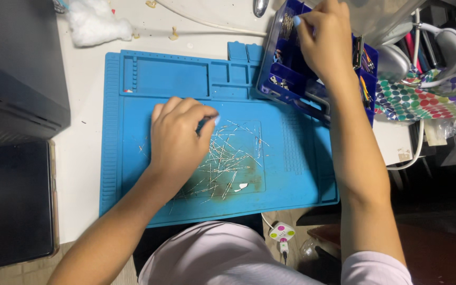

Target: The person repeatedly picks up small metallic wire pieces from a blue tray, bends or twists them by hand, and places them into a compartmentalized blue organizer. The hands remain in frame throughout, and the workspace includes a phone and various small parts.

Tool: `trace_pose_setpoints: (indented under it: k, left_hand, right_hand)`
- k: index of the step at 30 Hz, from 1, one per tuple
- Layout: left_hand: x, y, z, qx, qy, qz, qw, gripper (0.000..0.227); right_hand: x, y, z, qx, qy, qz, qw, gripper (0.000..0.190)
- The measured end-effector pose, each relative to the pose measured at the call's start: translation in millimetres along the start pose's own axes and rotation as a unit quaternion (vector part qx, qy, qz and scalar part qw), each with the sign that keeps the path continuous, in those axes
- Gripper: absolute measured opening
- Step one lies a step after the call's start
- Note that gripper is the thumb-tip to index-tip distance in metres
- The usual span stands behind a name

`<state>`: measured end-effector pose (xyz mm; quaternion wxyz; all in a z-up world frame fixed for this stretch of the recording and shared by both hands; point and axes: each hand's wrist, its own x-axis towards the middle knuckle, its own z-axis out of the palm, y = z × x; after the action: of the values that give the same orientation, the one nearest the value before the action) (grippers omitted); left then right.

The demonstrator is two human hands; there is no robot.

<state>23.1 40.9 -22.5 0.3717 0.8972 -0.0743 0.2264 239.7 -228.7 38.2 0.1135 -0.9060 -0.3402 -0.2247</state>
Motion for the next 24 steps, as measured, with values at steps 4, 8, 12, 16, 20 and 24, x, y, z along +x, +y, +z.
trace_pose_setpoints:
  k: [4, 8, 12, 16, 20, 24]
  left_hand:
    - [-7.4, -12.3, 16.1, 0.028, -0.067, 0.011, 0.997, 0.008]
    - [-8.2, -10.7, 17.6, 0.050, -0.132, 0.012, 0.990, 0.016]
    - [-3.6, -6.6, 13.7, 0.046, -0.144, 0.011, 0.988, 0.012]
    - [-9.0, -17.7, 24.9, 0.068, -0.146, 0.041, 0.986, 0.006]
    - [-6.3, -14.8, 25.7, 0.103, -0.165, 0.063, 0.979, 0.013]
    - [-5.4, -13.8, 24.1, 0.118, -0.188, 0.074, 0.972, 0.012]
  right_hand:
    - [-22.8, -60.1, -43.6, 0.069, 0.006, 0.009, 0.998, 0.031]
    - [-51.3, -101.2, -43.2, 0.200, -0.022, -0.009, 0.980, 0.016]
    - [-71.6, -132.6, -26.2, 0.336, -0.054, -0.023, 0.940, 0.011]
    - [-90.7, -136.4, 0.3, 0.370, -0.064, -0.027, 0.927, 0.016]
    - [-98.8, -140.7, 4.4, 0.370, -0.088, -0.029, 0.924, 0.022]
    - [-104.2, -145.3, 7.5, 0.364, -0.086, -0.022, 0.927, 0.024]
